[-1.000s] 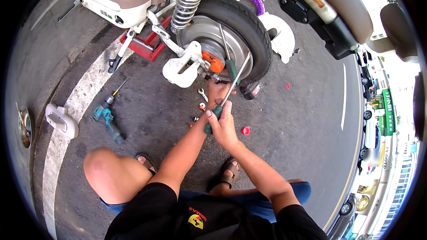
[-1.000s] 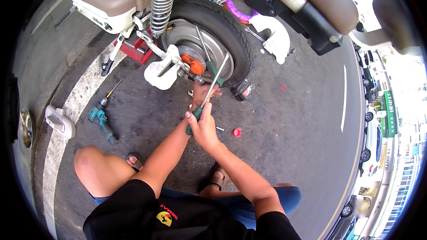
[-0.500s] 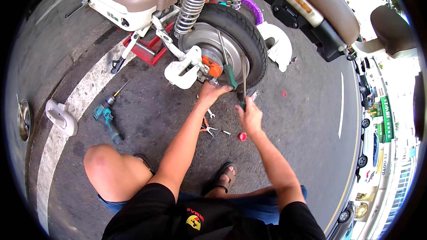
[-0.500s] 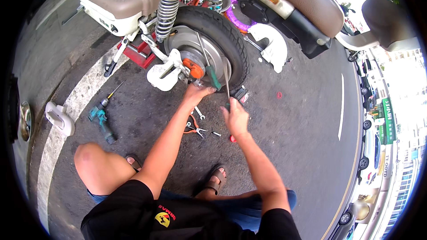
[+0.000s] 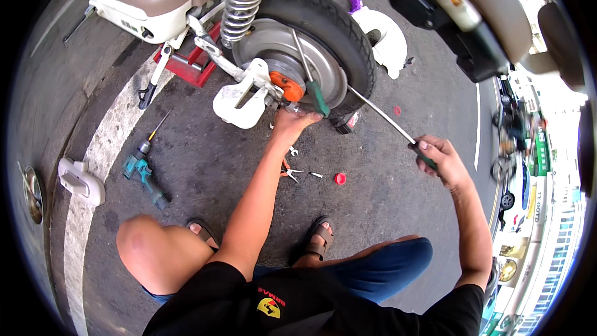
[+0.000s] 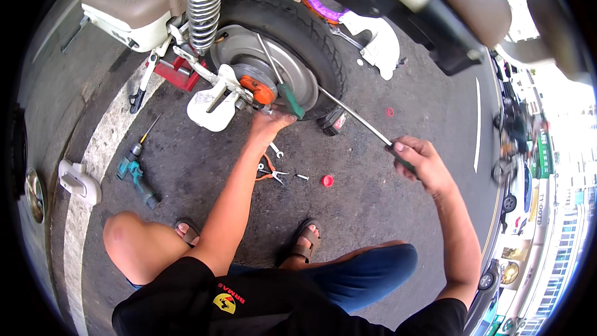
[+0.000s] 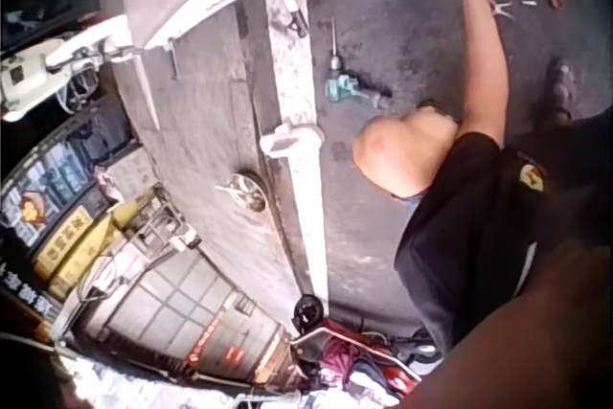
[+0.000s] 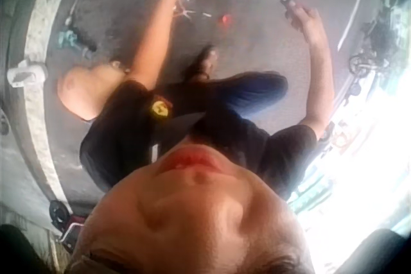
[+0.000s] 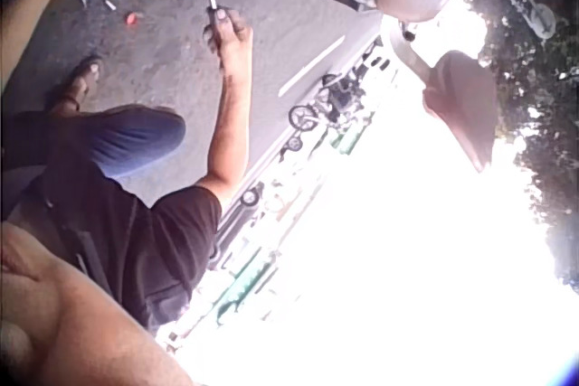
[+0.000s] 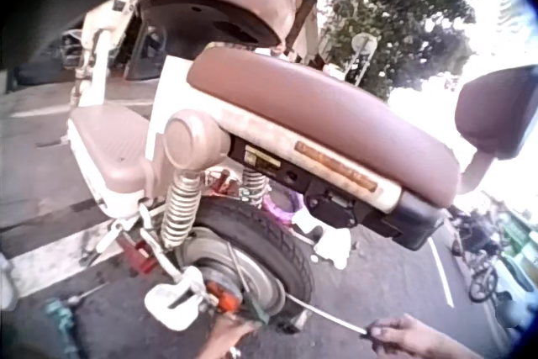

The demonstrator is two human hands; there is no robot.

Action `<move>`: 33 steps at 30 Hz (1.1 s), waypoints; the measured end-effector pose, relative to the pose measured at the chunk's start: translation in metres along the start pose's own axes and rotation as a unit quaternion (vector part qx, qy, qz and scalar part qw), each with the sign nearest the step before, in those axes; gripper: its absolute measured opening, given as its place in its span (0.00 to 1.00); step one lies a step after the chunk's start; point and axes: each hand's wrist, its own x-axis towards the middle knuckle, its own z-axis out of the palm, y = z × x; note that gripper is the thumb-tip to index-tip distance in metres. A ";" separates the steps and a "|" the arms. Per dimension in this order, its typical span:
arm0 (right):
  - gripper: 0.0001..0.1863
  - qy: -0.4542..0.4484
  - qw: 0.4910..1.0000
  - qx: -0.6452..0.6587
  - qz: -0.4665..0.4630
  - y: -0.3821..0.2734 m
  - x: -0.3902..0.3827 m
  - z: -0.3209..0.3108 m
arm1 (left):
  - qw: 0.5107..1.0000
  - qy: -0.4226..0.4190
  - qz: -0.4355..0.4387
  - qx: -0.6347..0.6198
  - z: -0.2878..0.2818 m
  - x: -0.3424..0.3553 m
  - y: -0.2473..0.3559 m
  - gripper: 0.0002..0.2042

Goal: The person uses a cordless impact driver and a wrench to remove bolts from the rear fender of a scooter. They then remove the fender and proceed to work on the rear wheel hub and brake assembly using a screwdriver and wrench.

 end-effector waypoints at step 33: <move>0.22 0.238 0.931 -0.179 -0.210 0.125 0.154 0.220 | 0.995 -0.042 -0.007 -0.089 0.000 -0.006 0.026 0.14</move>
